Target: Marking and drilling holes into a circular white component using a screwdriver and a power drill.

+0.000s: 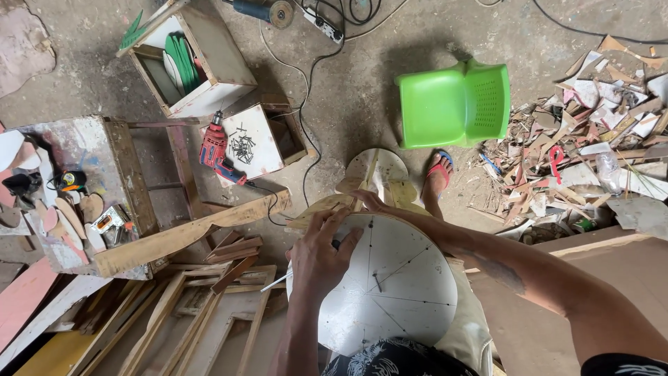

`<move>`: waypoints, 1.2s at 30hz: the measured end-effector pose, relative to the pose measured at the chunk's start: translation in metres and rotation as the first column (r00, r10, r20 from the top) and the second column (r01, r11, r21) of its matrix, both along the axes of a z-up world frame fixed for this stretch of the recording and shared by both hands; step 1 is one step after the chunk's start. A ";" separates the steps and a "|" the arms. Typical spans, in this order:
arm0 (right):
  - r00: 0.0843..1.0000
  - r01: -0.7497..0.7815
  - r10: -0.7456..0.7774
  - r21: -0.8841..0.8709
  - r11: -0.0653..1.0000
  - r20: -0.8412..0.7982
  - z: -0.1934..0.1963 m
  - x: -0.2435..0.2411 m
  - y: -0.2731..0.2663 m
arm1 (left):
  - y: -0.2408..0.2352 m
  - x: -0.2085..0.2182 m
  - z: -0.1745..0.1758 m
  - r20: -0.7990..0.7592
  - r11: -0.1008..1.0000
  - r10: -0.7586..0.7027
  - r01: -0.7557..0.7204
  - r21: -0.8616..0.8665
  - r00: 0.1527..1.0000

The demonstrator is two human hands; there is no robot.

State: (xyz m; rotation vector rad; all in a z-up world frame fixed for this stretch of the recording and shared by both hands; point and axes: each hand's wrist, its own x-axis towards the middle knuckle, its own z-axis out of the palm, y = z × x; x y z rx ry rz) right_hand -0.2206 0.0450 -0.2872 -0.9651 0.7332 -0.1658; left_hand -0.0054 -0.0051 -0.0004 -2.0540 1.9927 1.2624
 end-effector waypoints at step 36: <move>0.925 0.187 -0.112 -0.177 0.966 0.362 0.110 0.031 -0.054 | -0.004 0.010 -0.001 -0.011 0.995 -0.002 0.001 -0.102 1.000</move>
